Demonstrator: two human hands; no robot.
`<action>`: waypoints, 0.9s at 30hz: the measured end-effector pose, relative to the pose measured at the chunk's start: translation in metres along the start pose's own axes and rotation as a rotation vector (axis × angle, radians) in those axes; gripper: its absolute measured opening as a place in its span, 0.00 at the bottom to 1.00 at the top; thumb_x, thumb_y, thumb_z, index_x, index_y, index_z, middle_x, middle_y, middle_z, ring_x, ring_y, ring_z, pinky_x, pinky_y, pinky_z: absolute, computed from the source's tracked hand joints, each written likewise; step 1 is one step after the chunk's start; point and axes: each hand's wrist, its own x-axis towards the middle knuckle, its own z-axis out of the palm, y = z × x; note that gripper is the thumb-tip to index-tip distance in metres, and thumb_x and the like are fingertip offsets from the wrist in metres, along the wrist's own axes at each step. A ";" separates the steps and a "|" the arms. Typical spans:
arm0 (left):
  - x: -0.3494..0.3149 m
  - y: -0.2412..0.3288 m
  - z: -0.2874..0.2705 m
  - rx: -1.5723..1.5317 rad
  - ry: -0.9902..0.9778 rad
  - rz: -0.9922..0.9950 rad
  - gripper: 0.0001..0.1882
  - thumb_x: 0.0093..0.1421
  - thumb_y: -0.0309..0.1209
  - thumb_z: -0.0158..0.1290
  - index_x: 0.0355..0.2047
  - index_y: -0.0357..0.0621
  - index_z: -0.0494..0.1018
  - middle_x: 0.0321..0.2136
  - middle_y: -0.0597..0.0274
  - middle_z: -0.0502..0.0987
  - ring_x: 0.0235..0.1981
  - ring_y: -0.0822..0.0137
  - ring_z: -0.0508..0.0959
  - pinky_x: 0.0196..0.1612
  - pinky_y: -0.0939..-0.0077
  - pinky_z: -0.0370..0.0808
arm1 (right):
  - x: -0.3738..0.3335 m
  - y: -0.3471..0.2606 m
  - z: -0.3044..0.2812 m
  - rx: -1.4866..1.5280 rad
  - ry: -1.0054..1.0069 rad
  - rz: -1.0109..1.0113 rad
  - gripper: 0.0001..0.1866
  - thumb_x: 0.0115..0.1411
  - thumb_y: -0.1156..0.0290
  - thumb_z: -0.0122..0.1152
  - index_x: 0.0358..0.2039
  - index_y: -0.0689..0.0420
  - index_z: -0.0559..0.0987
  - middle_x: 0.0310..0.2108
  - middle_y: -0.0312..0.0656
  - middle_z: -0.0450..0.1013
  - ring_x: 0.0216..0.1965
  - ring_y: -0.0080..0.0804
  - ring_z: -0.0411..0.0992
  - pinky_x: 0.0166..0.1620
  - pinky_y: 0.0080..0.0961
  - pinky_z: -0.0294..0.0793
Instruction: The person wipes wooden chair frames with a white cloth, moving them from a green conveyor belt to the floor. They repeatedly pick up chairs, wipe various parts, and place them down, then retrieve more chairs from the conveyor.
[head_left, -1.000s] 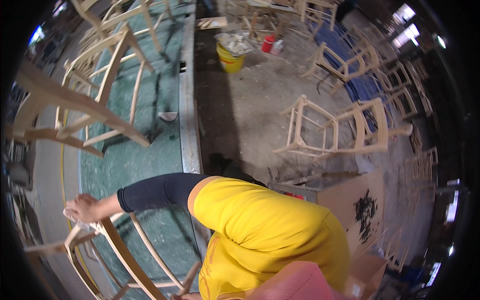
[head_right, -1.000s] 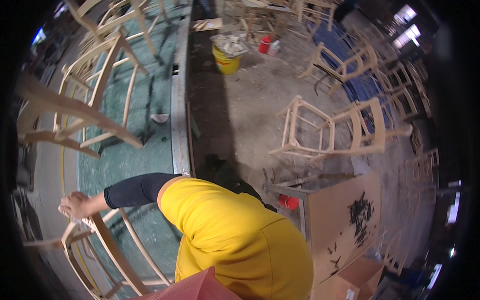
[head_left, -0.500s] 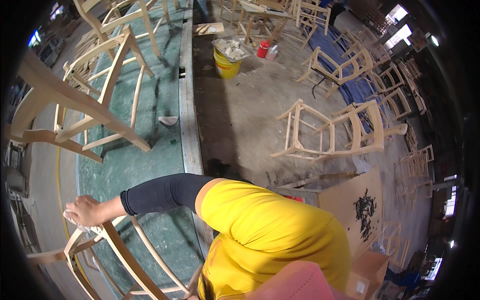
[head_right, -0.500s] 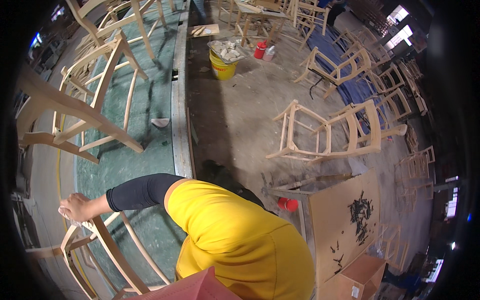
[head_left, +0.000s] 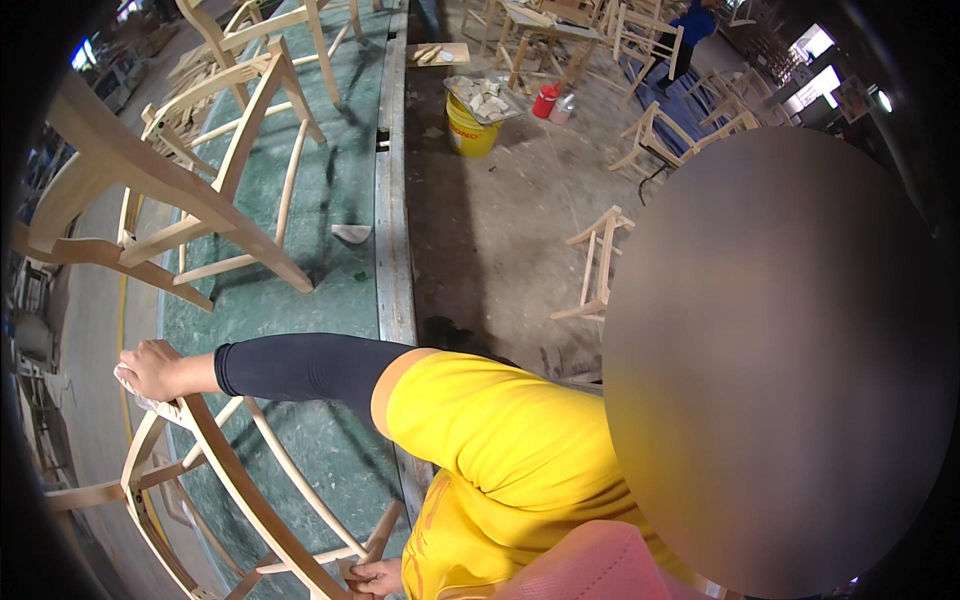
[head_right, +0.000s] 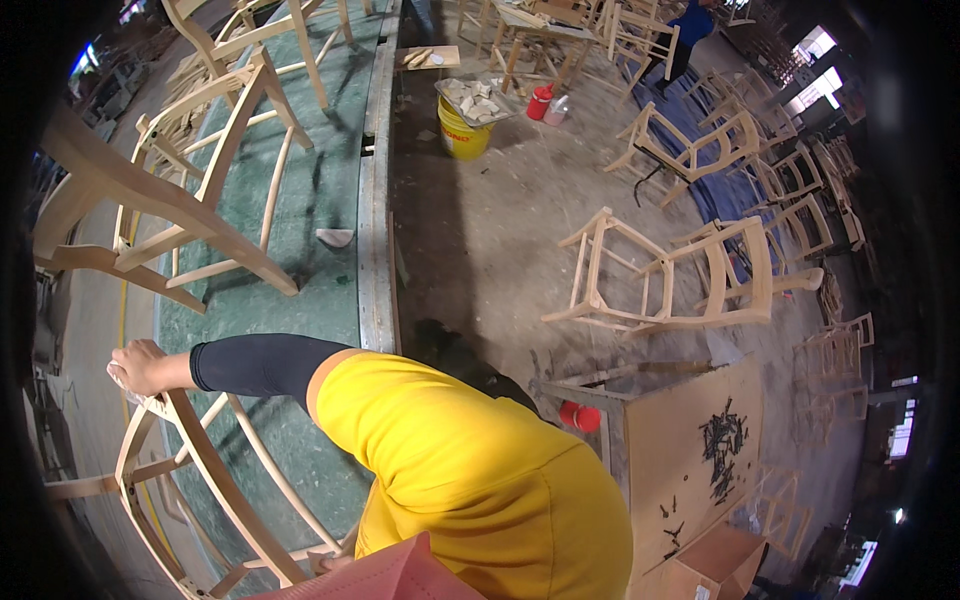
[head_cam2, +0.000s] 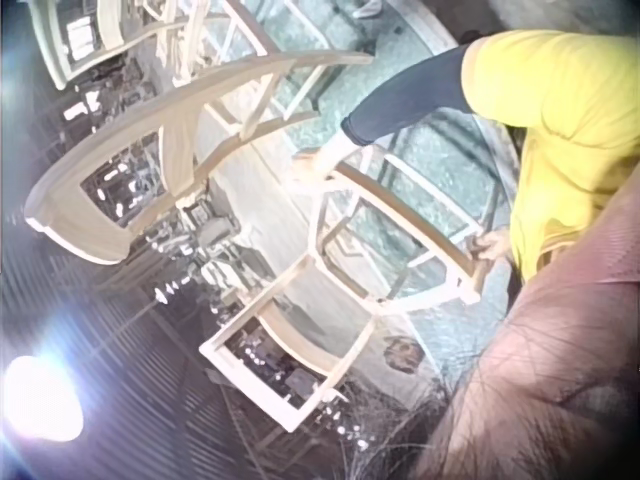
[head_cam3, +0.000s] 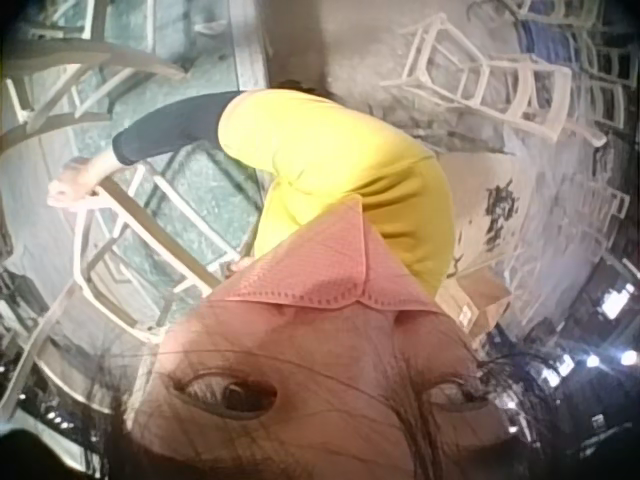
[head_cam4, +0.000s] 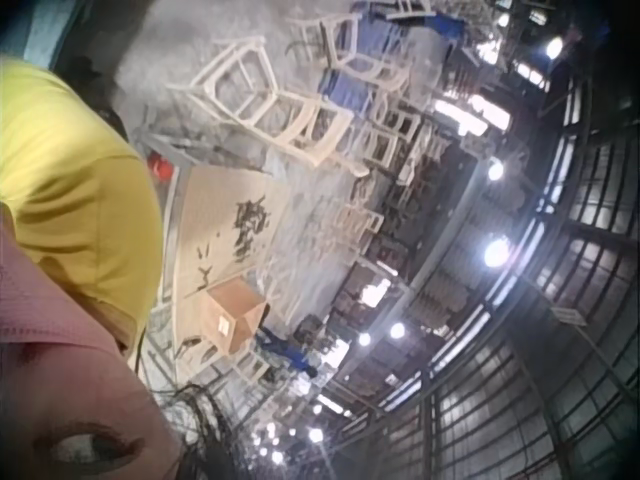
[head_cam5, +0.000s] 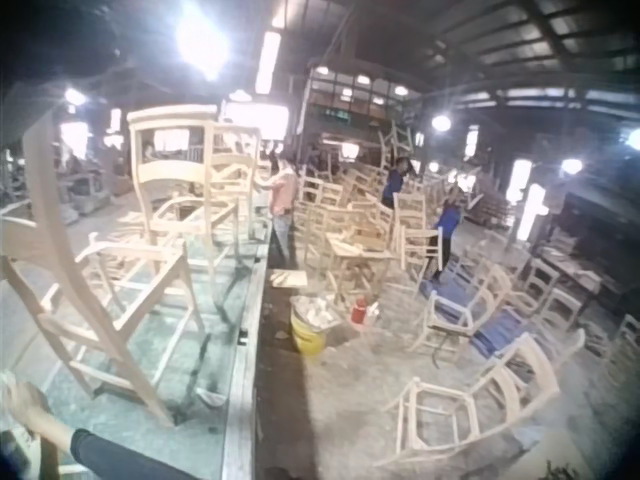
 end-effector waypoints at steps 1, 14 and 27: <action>0.000 0.001 0.000 0.005 0.003 0.000 0.14 0.66 0.30 0.46 0.44 0.29 0.71 0.38 0.45 0.74 0.41 0.54 0.74 0.46 0.61 0.71 | 0.005 0.004 0.002 -0.009 -0.002 0.004 0.18 0.62 0.60 0.47 0.23 0.61 0.74 0.21 0.57 0.73 0.28 0.59 0.73 0.34 0.48 0.72; -0.016 0.049 0.021 -0.189 -0.228 0.036 0.14 0.65 0.30 0.47 0.44 0.29 0.69 0.37 0.44 0.74 0.40 0.51 0.74 0.47 0.58 0.70 | 0.106 0.083 0.010 0.536 -0.187 0.322 0.09 0.58 0.72 0.46 0.33 0.54 0.77 0.33 0.44 0.77 0.37 0.41 0.77 0.39 0.39 0.75; -0.044 0.227 0.225 -0.427 -0.487 0.234 0.13 0.57 0.24 0.51 0.43 0.45 0.72 0.45 0.48 0.72 0.54 0.45 0.64 0.59 0.52 0.55 | 0.050 0.054 -0.206 0.879 -0.256 0.366 0.18 0.70 0.56 0.39 0.40 0.57 0.72 0.37 0.46 0.75 0.44 0.38 0.74 0.49 0.37 0.71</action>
